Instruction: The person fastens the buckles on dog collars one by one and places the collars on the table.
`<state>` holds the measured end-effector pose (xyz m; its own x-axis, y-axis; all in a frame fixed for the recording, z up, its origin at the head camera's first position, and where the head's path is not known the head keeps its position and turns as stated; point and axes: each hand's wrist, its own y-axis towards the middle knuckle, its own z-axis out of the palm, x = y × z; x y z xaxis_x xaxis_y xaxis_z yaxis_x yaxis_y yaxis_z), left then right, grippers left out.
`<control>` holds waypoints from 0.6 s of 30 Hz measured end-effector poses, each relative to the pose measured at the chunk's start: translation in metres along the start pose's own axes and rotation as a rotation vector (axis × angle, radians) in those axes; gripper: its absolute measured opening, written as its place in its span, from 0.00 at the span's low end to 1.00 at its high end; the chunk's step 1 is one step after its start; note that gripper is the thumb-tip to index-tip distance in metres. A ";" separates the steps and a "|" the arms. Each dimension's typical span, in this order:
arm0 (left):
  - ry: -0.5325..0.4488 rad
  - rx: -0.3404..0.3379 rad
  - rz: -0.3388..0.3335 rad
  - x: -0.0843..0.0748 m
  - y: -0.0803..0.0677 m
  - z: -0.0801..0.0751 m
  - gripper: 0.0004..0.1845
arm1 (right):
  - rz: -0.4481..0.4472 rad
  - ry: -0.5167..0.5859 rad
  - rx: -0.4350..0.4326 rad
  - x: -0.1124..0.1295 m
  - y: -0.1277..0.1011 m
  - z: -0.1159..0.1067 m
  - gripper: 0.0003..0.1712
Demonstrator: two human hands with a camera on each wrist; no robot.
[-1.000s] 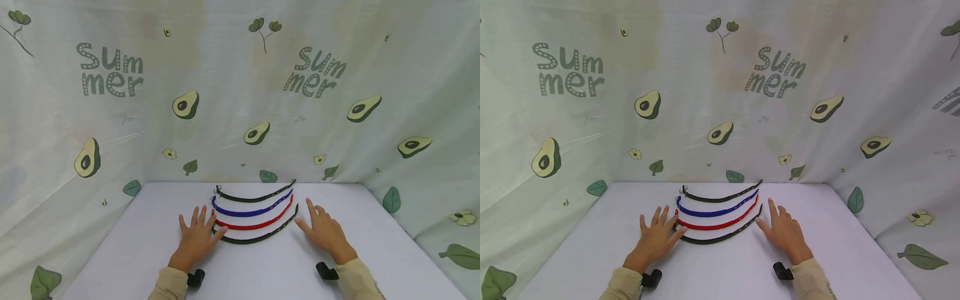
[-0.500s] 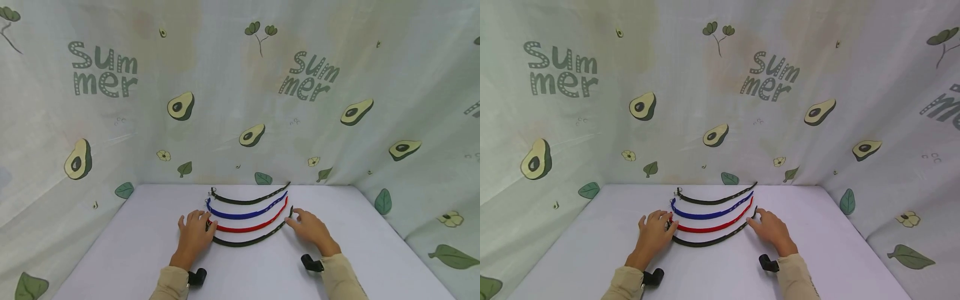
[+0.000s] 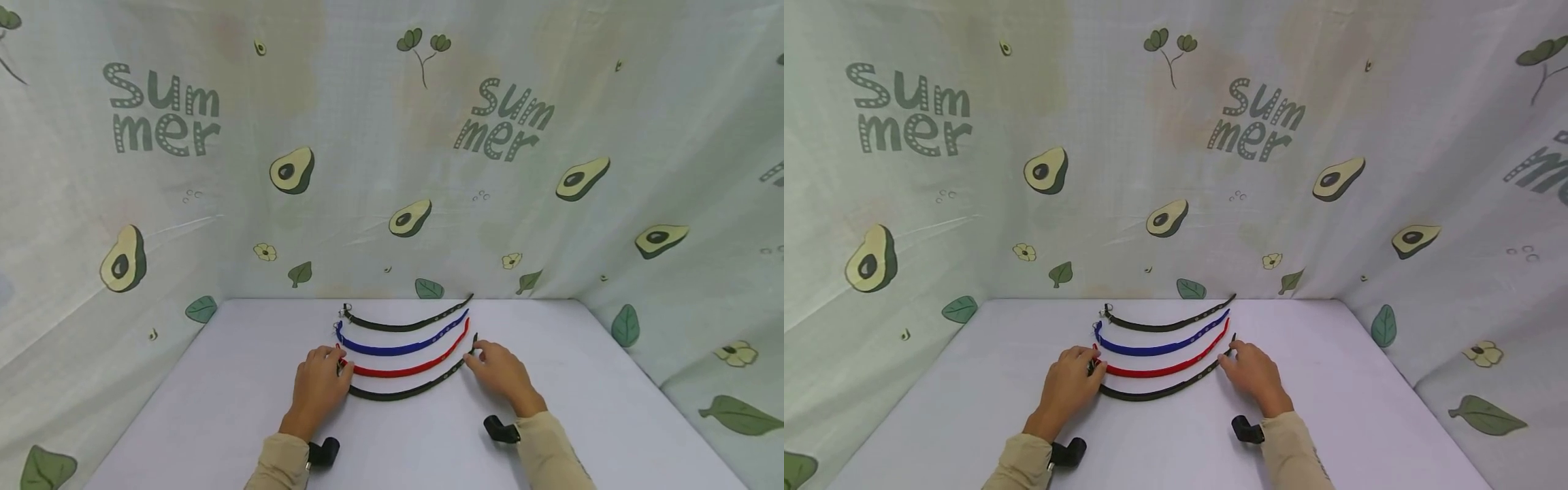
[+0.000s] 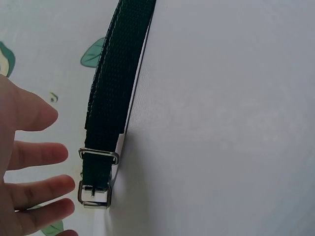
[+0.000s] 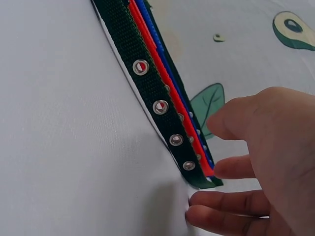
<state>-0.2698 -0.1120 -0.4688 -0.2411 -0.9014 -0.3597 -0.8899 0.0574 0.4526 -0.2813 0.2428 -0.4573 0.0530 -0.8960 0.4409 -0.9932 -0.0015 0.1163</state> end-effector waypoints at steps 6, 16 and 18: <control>-0.029 0.031 -0.072 -0.001 0.005 -0.002 0.17 | 0.019 0.013 -0.009 0.003 0.004 0.001 0.25; -0.027 0.141 -0.186 0.002 0.015 -0.003 0.17 | 0.080 0.108 -0.019 -0.001 0.012 0.006 0.25; -0.020 0.165 -0.202 0.002 0.016 -0.004 0.19 | 0.086 0.116 -0.029 0.000 0.013 0.009 0.25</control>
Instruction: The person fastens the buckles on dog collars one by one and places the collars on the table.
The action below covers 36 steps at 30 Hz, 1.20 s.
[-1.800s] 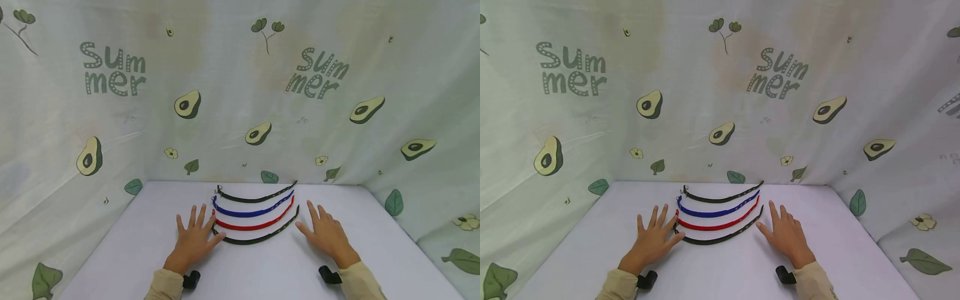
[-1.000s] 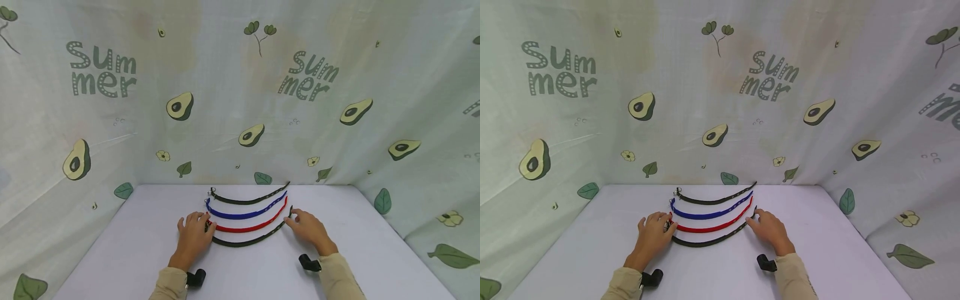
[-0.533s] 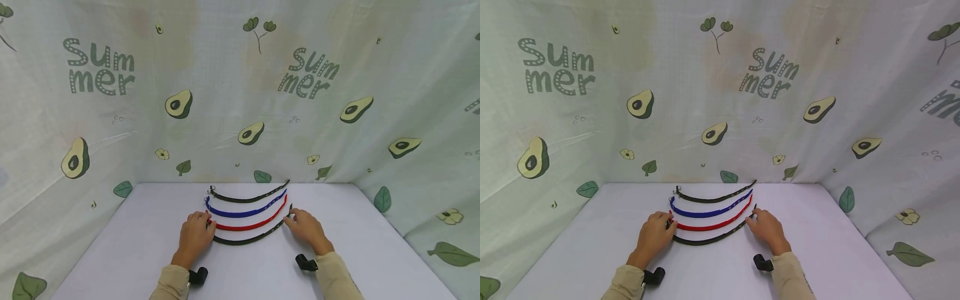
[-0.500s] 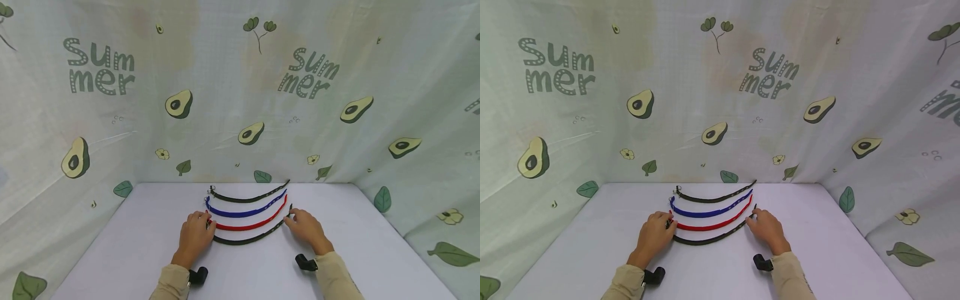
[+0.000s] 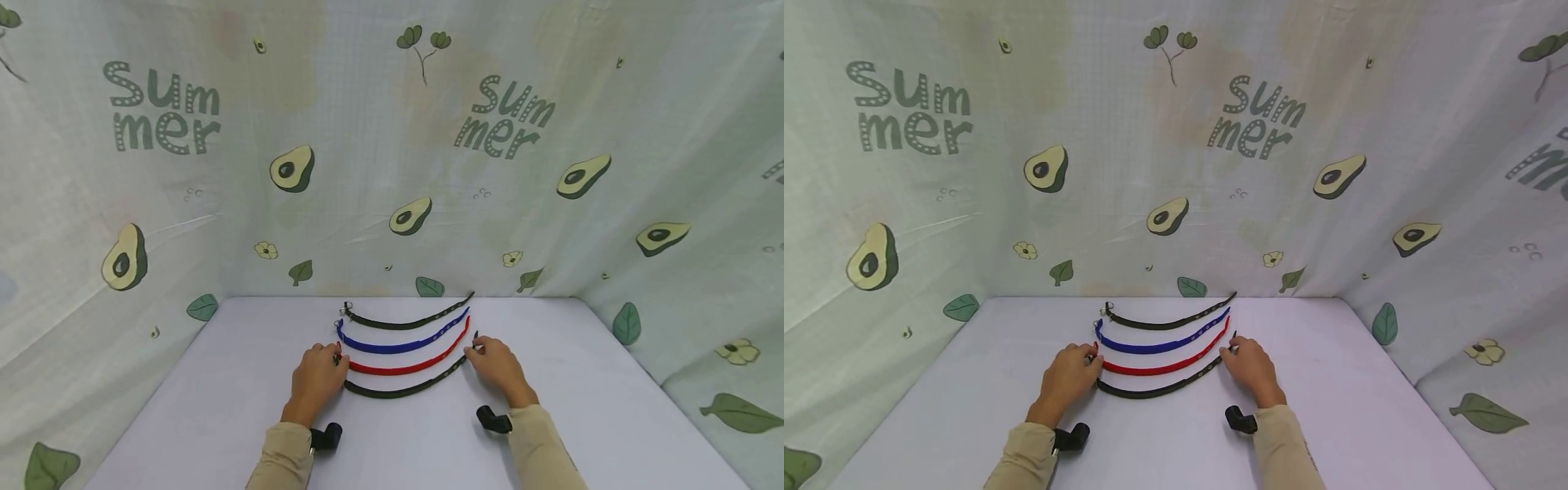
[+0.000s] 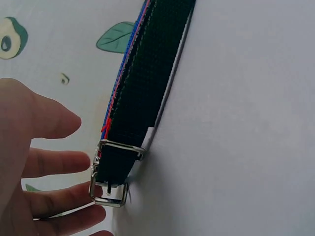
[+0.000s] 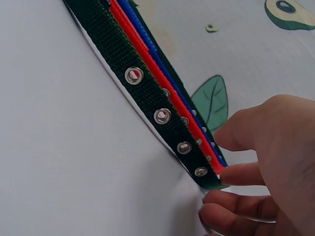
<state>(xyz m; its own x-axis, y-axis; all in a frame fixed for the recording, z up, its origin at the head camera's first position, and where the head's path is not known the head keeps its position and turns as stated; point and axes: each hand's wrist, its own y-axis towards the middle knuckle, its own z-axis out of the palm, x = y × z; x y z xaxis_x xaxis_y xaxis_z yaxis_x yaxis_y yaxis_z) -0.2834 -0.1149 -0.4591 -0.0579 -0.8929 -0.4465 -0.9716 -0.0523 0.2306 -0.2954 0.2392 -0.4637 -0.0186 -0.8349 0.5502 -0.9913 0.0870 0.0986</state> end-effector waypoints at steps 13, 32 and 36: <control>0.020 0.075 -0.045 0.004 0.003 0.006 0.27 | 0.084 -0.036 -0.108 -0.001 -0.005 0.011 0.23; 0.033 0.187 -0.111 0.009 -0.007 -0.006 0.24 | 0.106 0.019 -0.103 -0.001 -0.007 0.013 0.21; 0.006 0.168 -0.083 0.007 -0.006 0.000 0.17 | 0.105 0.026 -0.096 -0.004 -0.006 0.011 0.22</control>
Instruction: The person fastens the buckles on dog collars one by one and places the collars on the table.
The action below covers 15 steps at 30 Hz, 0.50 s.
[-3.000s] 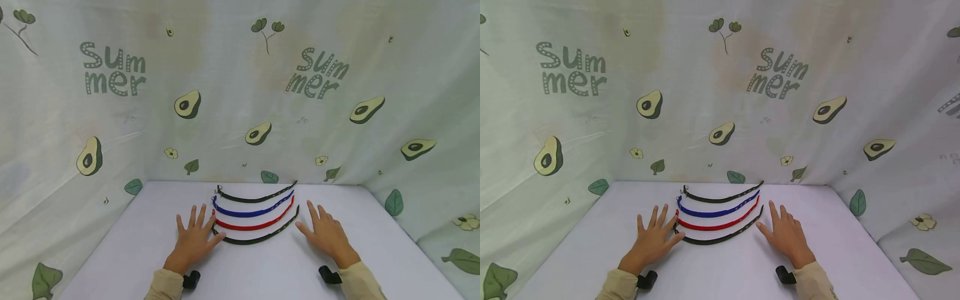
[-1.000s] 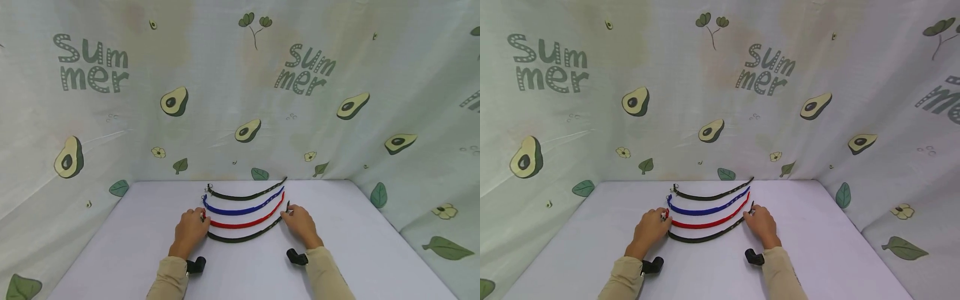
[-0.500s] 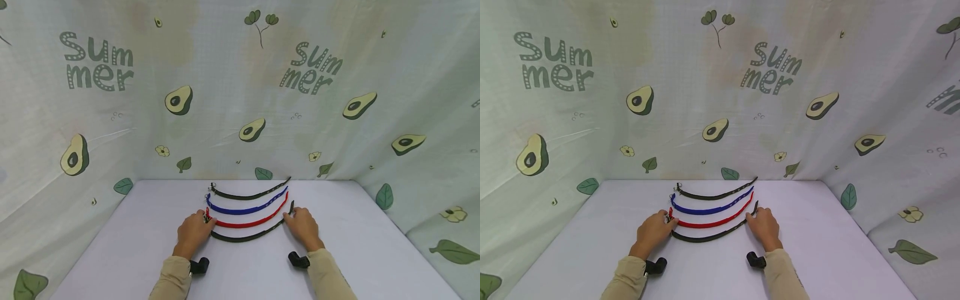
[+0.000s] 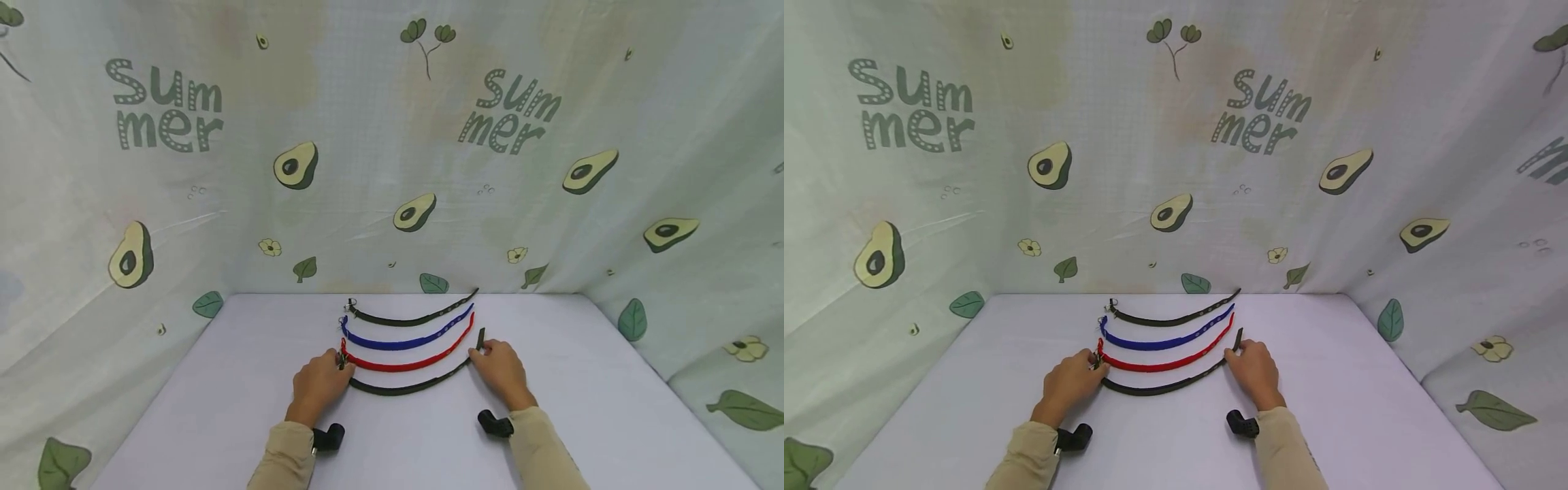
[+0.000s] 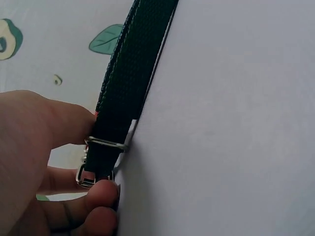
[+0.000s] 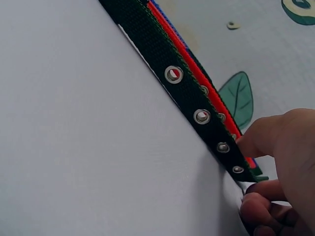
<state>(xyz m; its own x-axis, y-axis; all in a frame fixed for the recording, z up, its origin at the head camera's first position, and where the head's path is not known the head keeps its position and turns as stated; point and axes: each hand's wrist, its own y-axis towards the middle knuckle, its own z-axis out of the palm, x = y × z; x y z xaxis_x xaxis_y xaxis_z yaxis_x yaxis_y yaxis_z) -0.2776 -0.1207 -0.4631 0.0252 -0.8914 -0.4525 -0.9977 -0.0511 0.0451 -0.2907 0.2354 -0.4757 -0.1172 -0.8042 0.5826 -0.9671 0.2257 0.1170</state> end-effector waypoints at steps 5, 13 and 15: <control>-0.036 -0.023 0.016 -0.004 0.004 0.002 0.13 | -0.015 0.015 -0.010 -0.003 0.002 -0.002 0.26; -0.067 -0.022 -0.038 0.002 0.001 0.001 0.14 | -0.018 0.070 -0.021 -0.008 -0.003 0.006 0.17; -0.094 -0.046 -0.032 0.003 0.000 -0.001 0.14 | -0.021 0.078 -0.038 -0.008 -0.004 0.007 0.15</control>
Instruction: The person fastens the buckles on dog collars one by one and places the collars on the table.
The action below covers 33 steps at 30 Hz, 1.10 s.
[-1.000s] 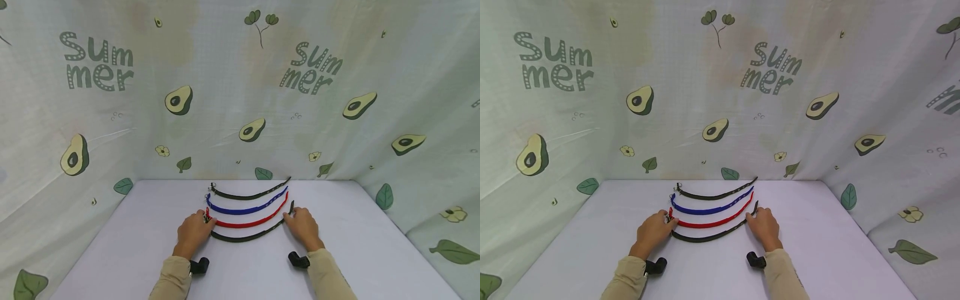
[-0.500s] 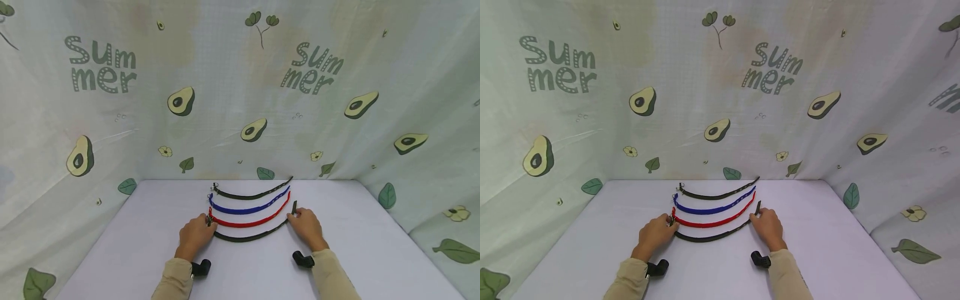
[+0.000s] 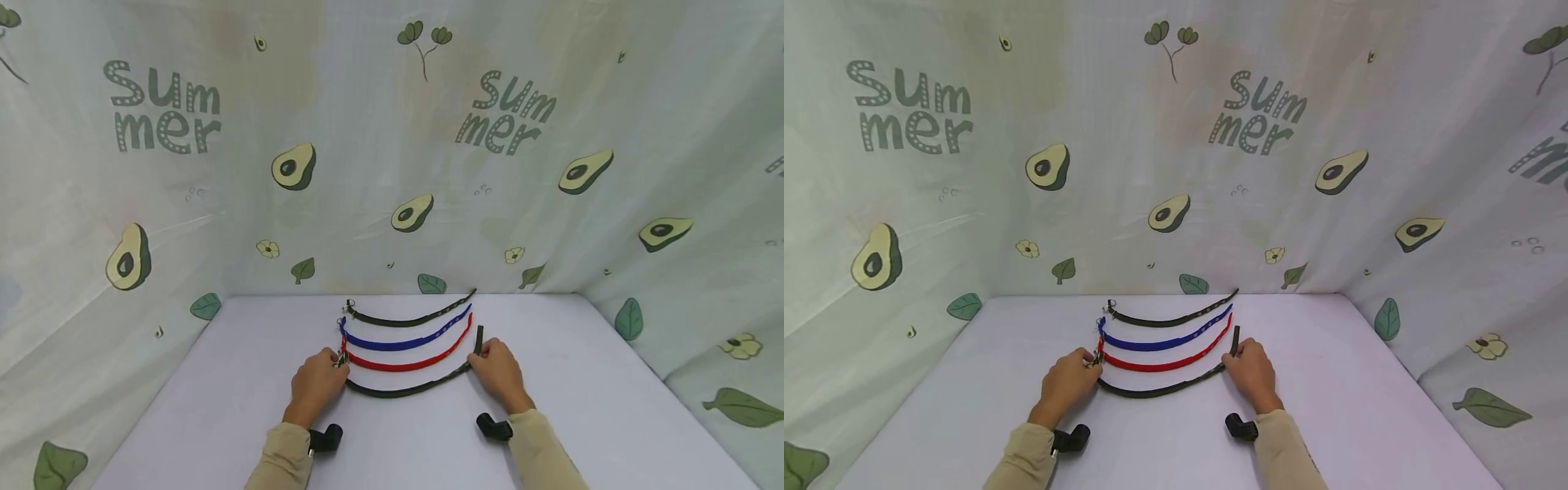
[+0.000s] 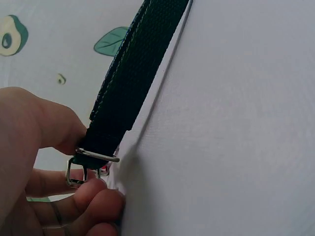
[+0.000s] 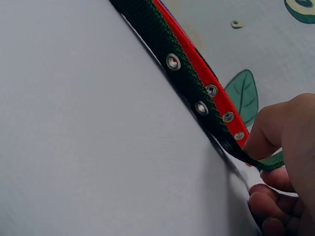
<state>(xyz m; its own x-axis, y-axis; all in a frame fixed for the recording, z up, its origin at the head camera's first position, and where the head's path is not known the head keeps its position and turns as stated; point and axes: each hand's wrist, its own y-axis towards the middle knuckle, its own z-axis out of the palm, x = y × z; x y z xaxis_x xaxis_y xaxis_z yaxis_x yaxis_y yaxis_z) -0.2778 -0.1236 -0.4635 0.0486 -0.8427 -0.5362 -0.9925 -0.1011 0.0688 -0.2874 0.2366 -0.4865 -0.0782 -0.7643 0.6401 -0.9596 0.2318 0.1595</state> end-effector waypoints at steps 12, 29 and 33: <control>-0.269 -0.121 -0.022 -0.002 0.005 0.000 0.18 | 0.048 0.110 -0.039 0.006 -0.003 -0.004 0.13; -0.895 -0.112 0.029 -0.014 0.008 0.011 0.16 | 0.074 0.443 0.016 -0.011 0.007 -0.007 0.11; -0.932 -0.098 0.015 -0.013 0.009 0.011 0.16 | 0.083 0.501 0.017 -0.012 0.009 -0.005 0.10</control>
<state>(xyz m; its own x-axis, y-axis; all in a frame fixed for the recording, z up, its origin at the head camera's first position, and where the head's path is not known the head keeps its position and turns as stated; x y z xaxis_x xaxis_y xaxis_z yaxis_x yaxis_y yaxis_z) -0.2884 -0.1072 -0.4652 -0.1158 -0.0852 -0.9896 -0.9764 -0.1731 0.1291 -0.2943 0.2506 -0.4890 -0.0192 -0.3606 0.9325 -0.9602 0.2665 0.0833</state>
